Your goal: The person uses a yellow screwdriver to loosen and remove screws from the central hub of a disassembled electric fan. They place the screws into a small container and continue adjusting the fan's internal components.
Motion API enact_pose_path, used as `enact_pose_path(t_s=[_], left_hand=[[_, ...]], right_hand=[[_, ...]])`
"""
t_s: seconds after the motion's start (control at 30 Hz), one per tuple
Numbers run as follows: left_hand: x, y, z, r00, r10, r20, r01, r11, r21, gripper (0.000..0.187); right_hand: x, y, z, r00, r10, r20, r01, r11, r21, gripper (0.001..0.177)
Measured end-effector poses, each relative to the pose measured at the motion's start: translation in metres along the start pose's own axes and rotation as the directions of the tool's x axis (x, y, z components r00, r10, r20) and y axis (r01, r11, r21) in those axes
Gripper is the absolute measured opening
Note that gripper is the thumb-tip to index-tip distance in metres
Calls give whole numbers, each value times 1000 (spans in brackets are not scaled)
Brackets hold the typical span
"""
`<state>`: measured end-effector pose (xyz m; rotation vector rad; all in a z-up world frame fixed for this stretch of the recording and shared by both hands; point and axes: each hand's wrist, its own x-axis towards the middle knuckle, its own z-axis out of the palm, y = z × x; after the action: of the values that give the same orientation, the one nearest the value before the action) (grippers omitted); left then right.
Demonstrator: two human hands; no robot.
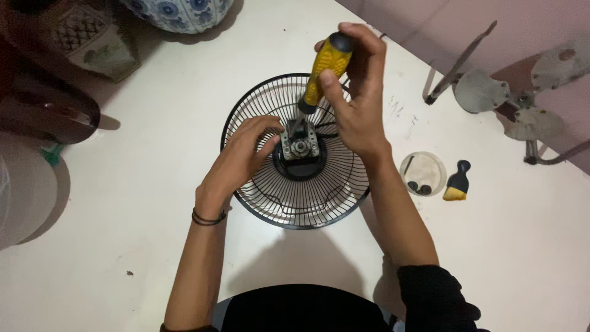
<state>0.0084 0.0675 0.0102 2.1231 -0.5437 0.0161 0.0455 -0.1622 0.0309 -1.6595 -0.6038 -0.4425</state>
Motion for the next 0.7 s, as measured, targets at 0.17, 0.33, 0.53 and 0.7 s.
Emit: enact_pose_path(t_s=[0.17,0.33,0.53,0.7], left_hand=[[19,-10,-10,980,-98,174,119,987,-112,23],[26,-16,-14,959,-103,262,142,981,-133,21],[23,-16,-10,974,-7,228,40,990,-136,26],[17,-18,-8,987,10,163,13,990,-141,26]], right_hand=[[7,12,14,999,-26,37,26,1000,-10,42],[6,15,13,997,-26,69,25,1000,9,43],[2,10,20,992,-48,117,48,999,4,43],[0,8,23,987,-76,145,85,995,-58,47]])
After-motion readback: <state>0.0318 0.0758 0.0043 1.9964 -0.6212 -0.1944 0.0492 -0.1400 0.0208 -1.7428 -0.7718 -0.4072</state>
